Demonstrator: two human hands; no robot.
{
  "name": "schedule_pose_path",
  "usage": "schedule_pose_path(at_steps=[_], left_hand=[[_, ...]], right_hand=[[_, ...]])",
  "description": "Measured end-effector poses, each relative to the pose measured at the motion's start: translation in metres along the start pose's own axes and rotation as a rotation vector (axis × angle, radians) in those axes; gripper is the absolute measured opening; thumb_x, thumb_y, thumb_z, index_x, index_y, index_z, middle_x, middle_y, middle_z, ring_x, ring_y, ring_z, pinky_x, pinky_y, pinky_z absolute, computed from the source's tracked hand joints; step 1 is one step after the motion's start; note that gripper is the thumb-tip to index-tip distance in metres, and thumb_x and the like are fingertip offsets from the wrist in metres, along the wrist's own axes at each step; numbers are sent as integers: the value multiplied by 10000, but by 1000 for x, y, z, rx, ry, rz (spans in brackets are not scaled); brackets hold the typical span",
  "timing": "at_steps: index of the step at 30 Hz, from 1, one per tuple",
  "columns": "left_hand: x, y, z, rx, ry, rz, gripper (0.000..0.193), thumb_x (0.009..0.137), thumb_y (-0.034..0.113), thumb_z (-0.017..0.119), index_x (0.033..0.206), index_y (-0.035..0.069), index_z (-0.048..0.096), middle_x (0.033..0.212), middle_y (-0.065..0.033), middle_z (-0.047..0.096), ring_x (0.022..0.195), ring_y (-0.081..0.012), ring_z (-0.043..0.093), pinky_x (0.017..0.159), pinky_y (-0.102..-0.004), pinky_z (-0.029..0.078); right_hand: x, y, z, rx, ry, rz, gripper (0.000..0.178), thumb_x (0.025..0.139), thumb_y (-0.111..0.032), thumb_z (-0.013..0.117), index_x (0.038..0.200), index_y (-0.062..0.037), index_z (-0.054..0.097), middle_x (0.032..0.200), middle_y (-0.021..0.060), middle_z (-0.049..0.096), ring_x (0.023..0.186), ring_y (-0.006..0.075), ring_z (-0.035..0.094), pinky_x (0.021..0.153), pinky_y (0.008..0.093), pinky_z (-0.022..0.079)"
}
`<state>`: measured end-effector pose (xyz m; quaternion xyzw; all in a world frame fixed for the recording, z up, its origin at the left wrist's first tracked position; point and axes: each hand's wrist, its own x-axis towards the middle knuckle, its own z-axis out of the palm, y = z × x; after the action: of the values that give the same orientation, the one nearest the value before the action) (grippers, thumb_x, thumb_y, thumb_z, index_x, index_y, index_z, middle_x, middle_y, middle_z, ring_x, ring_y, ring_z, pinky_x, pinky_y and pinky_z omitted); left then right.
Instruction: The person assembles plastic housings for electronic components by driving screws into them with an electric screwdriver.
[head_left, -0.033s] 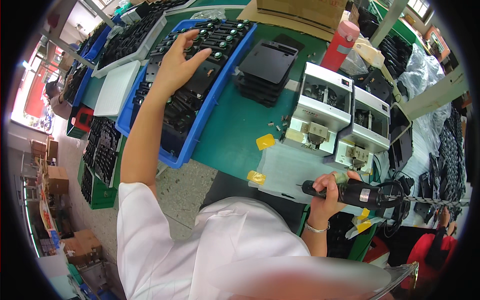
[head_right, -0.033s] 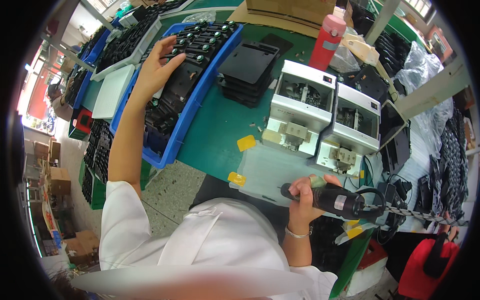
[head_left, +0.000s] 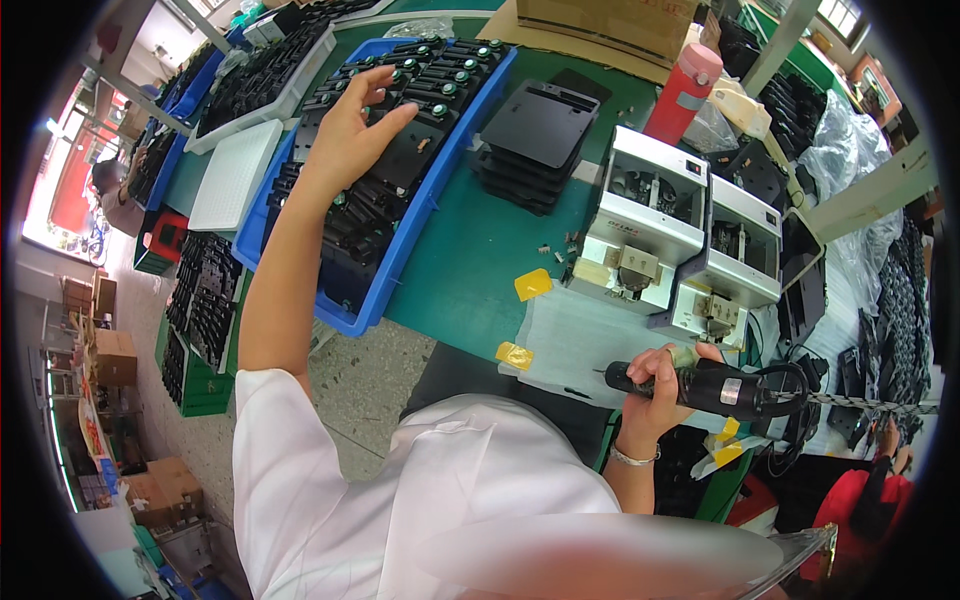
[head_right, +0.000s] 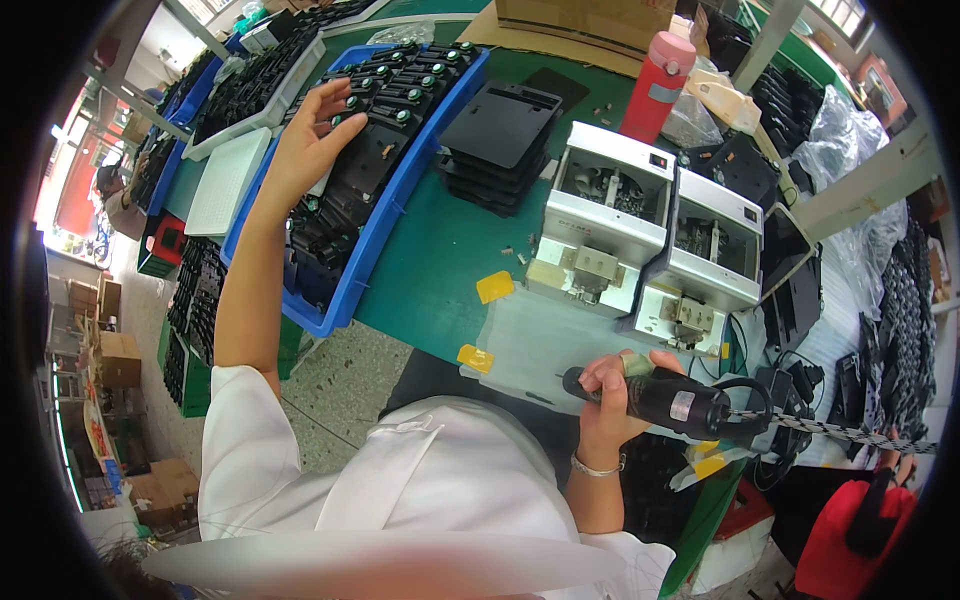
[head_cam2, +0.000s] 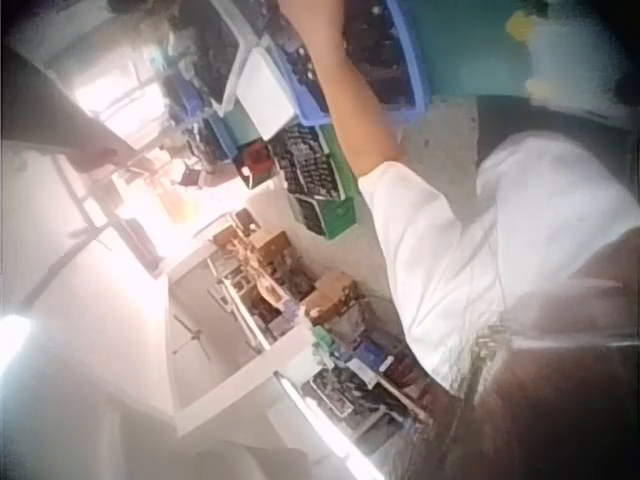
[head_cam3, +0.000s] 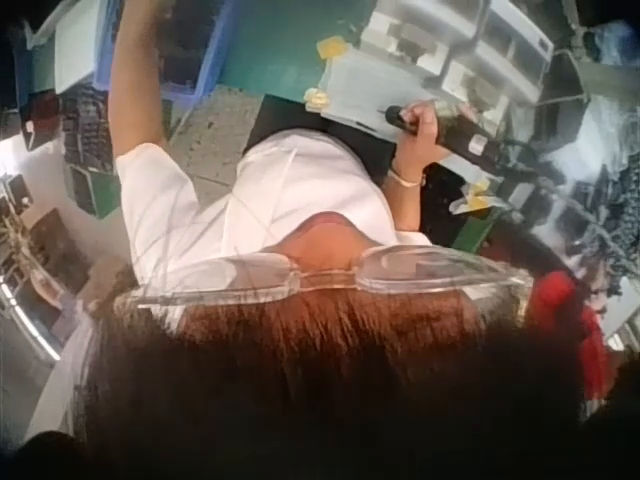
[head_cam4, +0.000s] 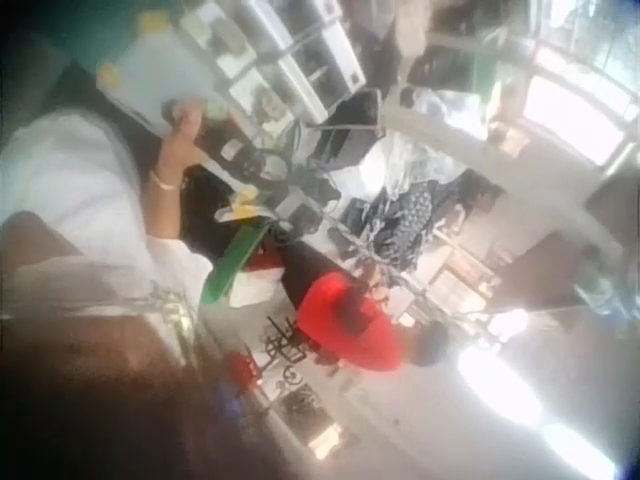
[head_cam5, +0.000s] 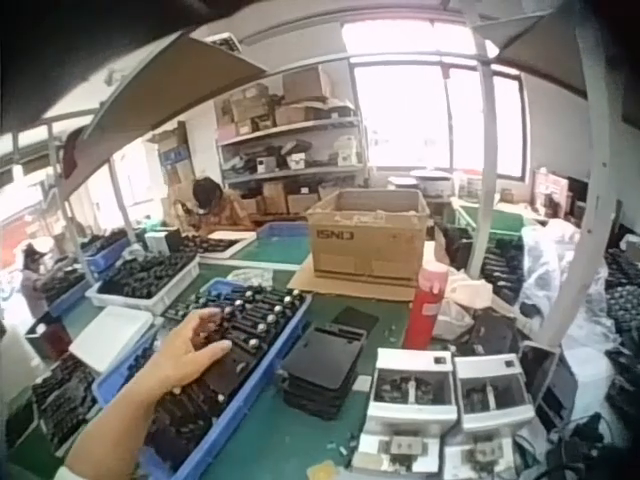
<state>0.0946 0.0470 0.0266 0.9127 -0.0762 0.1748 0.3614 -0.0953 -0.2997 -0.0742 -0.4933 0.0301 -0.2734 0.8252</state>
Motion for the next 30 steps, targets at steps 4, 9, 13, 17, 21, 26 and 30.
schedule_pose_path(at_steps=[4, 9, 13, 17, 21, 26, 30], left_hand=[[-20, -4, -9, -6, -88, -24, 580, 853, 281, 682, 1342, 76, 447, 1335, -137, 511, 1233, -260, 484, 1015, -375, 386], [3, 20, 34, -18, -87, 23, 850, 728, 444, 742, 1373, 23, 381, 1321, -237, 487, 1246, -319, 479, 1020, -385, 394], [37, 43, 112, 166, -214, 74, 1074, 626, 661, 694, 1462, 148, 257, 1515, -150, 234, 1387, -355, 256, 1077, -478, 300], [51, 64, 150, 407, -390, -98, 1155, 565, 665, 713, 1493, 253, 162, 1567, -112, 78, 1422, -377, 143, 1047, -586, 274], [59, 71, 159, 479, -483, -132, 1104, 593, 577, 708, 1497, 283, 147, 1577, -88, 16, 1420, -379, 144, 1038, -599, 276], [56, 83, 158, 507, -474, -145, 1071, 591, 492, 700, 1494, 300, 157, 1579, -81, -2, 1410, -398, 161, 1030, -580, 291], [56, 80, 162, 524, -487, -166, 1088, 593, 557, 706, 1495, 295, 158, 1578, -87, -2, 1408, -404, 159, 1031, -593, 280]], right_hand=[[1, 5, 3, -16, -32, -49, 436, 831, -51, 598, 1205, -46, 375, 622, 66, 488, 482, 142, 457, 476, 283, 431], [-3, 7, 13, 4, -33, -14, 453, 795, -17, 619, 1169, -85, 375, 612, 63, 491, 503, 158, 481, 515, 306, 465], [-5, 9, 21, -11, -56, -8, 461, 795, -26, 635, 1174, -85, 378, 621, 60, 497, 510, 159, 491, 519, 302, 462], [-11, 9, 21, 19, -39, 21, 472, 790, -43, 658, 1172, -89, 384, 634, 60, 506, 513, 158, 498, 514, 298, 456], [-12, 11, 12, -24, -68, -8, 444, 815, -57, 618, 1185, -89, 375, 621, 52, 468, 495, 145, 468, 490, 295, 440], [-7, 11, 3, -2, -56, -14, 462, 804, -58, 634, 1186, -89, 375, 626, 53, 479, 499, 147, 477, 496, 296, 440], [-6, 12, 0, -7, -50, -11, 465, 803, -59, 639, 1186, -92, 377, 630, 56, 483, 499, 148, 478, 497, 297, 440]])
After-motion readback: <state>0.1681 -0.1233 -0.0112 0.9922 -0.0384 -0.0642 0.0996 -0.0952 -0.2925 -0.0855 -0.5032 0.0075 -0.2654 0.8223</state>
